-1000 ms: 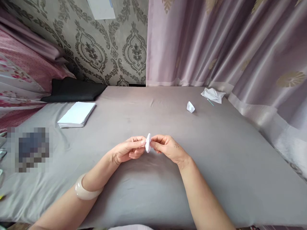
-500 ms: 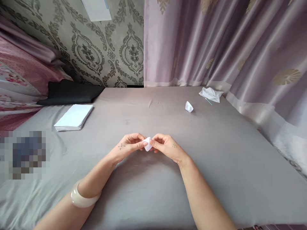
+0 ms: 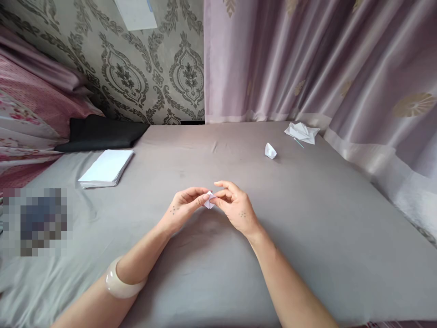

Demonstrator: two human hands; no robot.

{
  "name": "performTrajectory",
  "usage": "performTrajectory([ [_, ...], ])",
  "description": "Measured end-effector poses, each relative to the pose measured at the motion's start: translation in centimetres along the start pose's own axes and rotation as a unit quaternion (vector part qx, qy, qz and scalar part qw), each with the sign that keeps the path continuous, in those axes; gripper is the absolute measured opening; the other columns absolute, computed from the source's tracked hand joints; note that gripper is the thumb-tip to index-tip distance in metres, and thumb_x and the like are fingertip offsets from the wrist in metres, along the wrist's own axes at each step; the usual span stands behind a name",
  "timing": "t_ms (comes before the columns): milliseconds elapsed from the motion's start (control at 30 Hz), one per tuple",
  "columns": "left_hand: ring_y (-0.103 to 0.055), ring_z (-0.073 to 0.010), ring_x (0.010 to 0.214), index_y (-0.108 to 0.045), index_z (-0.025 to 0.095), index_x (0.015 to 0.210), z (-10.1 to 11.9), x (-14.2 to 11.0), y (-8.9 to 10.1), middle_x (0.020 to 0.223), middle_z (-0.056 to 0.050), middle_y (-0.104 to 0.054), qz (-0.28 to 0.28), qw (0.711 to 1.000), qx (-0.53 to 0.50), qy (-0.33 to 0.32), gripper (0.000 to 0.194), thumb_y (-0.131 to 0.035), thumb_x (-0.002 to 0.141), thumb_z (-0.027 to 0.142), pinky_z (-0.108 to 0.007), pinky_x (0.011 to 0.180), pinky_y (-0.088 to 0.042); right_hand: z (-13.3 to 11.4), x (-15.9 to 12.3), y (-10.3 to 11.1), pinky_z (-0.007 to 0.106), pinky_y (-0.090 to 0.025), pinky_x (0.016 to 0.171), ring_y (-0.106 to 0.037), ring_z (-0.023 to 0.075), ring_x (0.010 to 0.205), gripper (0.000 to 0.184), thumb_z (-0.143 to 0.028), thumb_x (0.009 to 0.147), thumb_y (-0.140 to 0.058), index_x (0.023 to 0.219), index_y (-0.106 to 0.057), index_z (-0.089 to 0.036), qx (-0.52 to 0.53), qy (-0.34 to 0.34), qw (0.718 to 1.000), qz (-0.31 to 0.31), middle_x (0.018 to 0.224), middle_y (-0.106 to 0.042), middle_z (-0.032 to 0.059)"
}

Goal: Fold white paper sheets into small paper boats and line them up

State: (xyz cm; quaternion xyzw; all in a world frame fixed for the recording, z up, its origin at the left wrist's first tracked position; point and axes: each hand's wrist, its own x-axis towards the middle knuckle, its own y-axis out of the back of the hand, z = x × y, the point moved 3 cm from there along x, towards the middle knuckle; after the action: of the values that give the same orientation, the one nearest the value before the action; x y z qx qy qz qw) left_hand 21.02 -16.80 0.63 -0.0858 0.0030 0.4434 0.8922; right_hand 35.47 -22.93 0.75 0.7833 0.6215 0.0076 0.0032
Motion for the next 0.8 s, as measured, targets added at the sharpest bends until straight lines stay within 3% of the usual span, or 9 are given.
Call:
performTrajectory([
  [167,-0.060,-0.0126,0.071,-0.069,0.013,0.078,-0.1,0.1,0.1,0.073,-0.003,-0.067,0.020,1.000,-0.008,-0.016,0.025,-0.069,0.080,0.038,-0.025,0.071,-0.046,0.2,-0.1,-0.1,0.031,-0.051,0.074,-0.064,0.0136,0.071,0.032,-0.040,0.077,-0.070,0.101,-0.062,-0.020,0.020,-0.059,0.998,-0.007,0.078,-0.071,0.0002],
  [333,-0.057,-0.0093,0.064,-0.068,0.012,0.077,-1.3,0.6,0.2,0.069,-0.002,-0.066,0.032,0.999,-0.029,0.027,0.028,-0.071,0.078,0.040,-0.022,0.066,-0.046,0.6,0.0,-0.5,0.025,-0.048,0.067,-0.057,0.0097,0.066,0.027,-0.041,0.076,-0.070,0.089,-0.061,-0.019,0.042,-0.073,0.996,-0.003,0.071,-0.063,-0.0030],
  [533,-0.057,-0.0098,0.056,-0.062,0.013,0.092,-2.3,0.7,-0.2,0.069,-0.002,-0.063,0.009,0.995,-0.033,0.097,0.037,-0.070,0.077,0.046,-0.022,0.051,-0.048,2.2,0.6,-0.8,0.024,-0.045,0.060,-0.052,0.0089,0.058,0.034,-0.047,0.072,-0.071,0.084,-0.055,-0.018,0.045,-0.098,0.993,0.057,0.066,-0.058,-0.0039],
  [633,-0.054,-0.0080,0.050,-0.059,0.013,0.095,-2.1,0.7,-0.1,0.062,0.001,-0.061,0.032,0.994,-0.040,0.098,0.036,-0.072,0.075,0.041,-0.019,0.046,-0.043,2.9,0.7,-0.8,0.025,-0.045,0.058,-0.054,0.0103,0.059,0.032,-0.047,0.078,-0.065,0.089,-0.054,-0.019,0.007,-0.103,0.994,0.041,0.068,-0.059,-0.0026],
  [700,-0.051,-0.0077,0.046,-0.056,0.015,0.104,-2.2,0.7,0.2,0.057,0.003,-0.059,0.059,0.991,-0.046,0.115,0.038,-0.073,0.075,0.035,-0.017,0.042,-0.040,2.9,0.6,-0.6,0.027,-0.047,0.059,-0.057,0.0122,0.062,0.026,-0.043,0.083,-0.058,0.095,-0.056,-0.020,-0.067,-0.071,0.995,0.032,0.073,-0.062,-0.0003],
  [800,-0.049,-0.0073,0.043,-0.056,0.016,0.106,-2.4,0.9,0.6,0.055,0.004,-0.057,0.072,0.984,-0.054,0.151,0.034,-0.071,0.077,0.029,-0.017,0.039,-0.037,2.0,0.1,-0.7,0.028,-0.048,0.063,-0.060,0.0130,0.069,0.017,-0.029,0.086,-0.052,0.099,-0.061,-0.023,-0.198,0.060,0.978,0.023,0.098,-0.063,0.0052],
])
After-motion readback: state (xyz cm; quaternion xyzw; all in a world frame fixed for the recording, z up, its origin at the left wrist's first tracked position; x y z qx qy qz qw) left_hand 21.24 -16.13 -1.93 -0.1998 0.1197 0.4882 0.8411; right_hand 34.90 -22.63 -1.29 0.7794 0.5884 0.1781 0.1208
